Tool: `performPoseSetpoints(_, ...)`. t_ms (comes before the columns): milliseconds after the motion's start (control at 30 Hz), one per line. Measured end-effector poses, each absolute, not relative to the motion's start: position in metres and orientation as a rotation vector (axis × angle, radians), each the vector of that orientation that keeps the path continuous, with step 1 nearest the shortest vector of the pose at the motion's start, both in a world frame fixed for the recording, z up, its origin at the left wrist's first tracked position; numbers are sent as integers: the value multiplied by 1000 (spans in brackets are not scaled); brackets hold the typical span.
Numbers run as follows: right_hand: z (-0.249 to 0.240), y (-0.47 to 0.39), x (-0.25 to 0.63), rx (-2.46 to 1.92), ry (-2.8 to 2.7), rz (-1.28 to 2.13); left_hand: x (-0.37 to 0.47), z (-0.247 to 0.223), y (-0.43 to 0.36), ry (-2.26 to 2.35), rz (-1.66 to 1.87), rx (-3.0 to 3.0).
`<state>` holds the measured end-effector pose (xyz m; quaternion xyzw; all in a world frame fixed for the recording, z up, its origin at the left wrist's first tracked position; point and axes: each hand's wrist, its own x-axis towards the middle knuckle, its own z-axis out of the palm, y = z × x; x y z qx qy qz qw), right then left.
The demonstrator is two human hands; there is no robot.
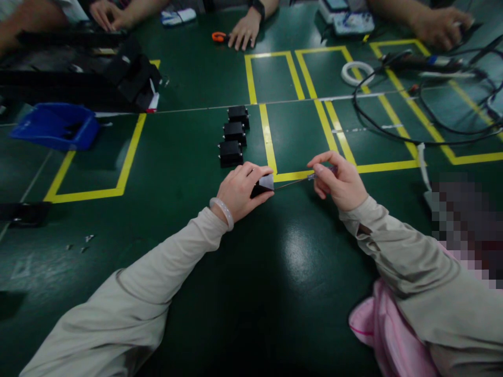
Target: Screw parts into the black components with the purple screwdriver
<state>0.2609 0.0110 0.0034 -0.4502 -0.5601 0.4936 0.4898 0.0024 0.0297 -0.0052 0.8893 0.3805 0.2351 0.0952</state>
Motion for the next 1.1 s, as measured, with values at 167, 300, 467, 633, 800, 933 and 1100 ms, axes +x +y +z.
performPoseSetpoints(167, 4, 11, 260, -1088, -1364, 1190, 2, -5, 30, 1132, 694, 2635)
performPoseSetpoints(300, 4, 10, 260, -1078, -1364, 1192, 2, -5, 30, 1124, 695, 2635)
performPoseSetpoints(467, 7, 10, 259, -1081, -1372, 1190, 2, -5, 30, 1134, 690, 2632)
performPoseSetpoints(633, 5, 11, 259, -1085, -1364, 1199, 2, -6, 30, 1130, 687, 2629)
performPoseSetpoints(800, 8, 11, 258, -1096, -1369, 1210, 2, -6, 30, 1136, 688, 2633)
performPoseSetpoints(933, 8, 10, 258, -1089, -1363, 1215, 2, -6, 30, 1128, 691, 2638)
performPoseSetpoints(1100, 8, 10, 258, -1081, -1364, 1217, 1, -6, 31, 1126, 692, 2637)
